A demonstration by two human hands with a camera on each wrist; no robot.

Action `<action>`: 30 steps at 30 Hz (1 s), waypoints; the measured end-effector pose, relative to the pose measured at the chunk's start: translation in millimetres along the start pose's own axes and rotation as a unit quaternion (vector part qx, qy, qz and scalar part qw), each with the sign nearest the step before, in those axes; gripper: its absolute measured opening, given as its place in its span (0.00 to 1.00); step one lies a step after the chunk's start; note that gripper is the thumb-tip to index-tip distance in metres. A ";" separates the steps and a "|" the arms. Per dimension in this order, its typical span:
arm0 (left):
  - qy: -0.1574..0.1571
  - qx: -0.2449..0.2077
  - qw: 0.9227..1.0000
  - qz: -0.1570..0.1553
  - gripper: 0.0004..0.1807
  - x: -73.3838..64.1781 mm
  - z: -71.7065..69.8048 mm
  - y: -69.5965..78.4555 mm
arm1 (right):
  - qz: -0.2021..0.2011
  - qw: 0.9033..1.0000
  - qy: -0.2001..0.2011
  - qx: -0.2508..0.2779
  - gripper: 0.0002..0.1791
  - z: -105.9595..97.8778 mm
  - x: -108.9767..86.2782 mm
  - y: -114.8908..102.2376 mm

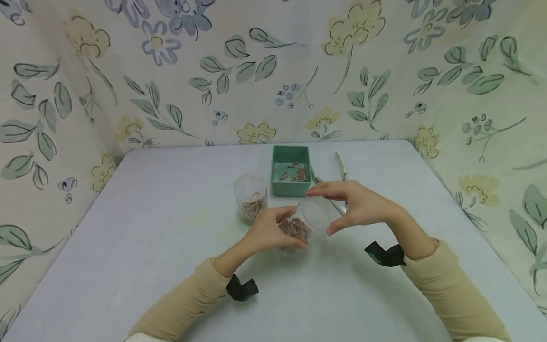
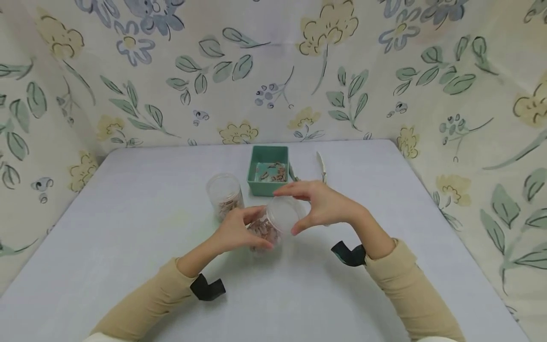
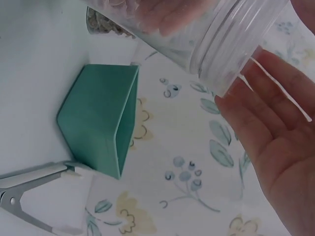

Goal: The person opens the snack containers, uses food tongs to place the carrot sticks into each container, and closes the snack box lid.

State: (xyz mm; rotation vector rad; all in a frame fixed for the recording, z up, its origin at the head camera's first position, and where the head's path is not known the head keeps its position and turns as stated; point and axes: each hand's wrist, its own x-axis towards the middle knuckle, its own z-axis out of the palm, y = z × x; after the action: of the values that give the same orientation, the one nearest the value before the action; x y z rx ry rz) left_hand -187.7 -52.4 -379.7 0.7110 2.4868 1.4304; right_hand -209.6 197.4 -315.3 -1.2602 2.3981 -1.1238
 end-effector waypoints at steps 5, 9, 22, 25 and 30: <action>-0.037 -0.048 0.998 -0.011 0.42 -1.8 -3.6 1.6 | -0.013 1.000 -0.014 -0.008 0.41 1.7 -0.8 -1.5; -0.023 -0.040 0.999 -0.008 0.43 -2.8 -2.7 2.0 | 0.008 1.000 0.009 -0.021 0.39 5.1 0.3 -2.7; 0.107 0.057 0.992 -0.023 0.45 1.1 16.0 -1.8 | 0.229 0.959 0.150 -0.075 0.38 35.8 6.4 -7.2; 0.089 0.028 0.995 -0.030 0.45 1.2 12.0 -3.2 | 0.209 0.966 0.151 -0.028 0.36 31.7 4.1 -3.8; 0.033 -0.070 0.995 -0.057 0.42 3.2 6.5 -5.3 | 0.118 0.984 0.081 0.103 0.34 18.5 1.5 6.5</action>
State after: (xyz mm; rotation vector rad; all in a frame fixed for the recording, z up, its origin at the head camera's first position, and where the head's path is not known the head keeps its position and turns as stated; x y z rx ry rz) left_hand -189.6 -48.1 -387.4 0.4947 2.4025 1.5909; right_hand -205.4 188.6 -332.4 -0.8250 2.3880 -1.4026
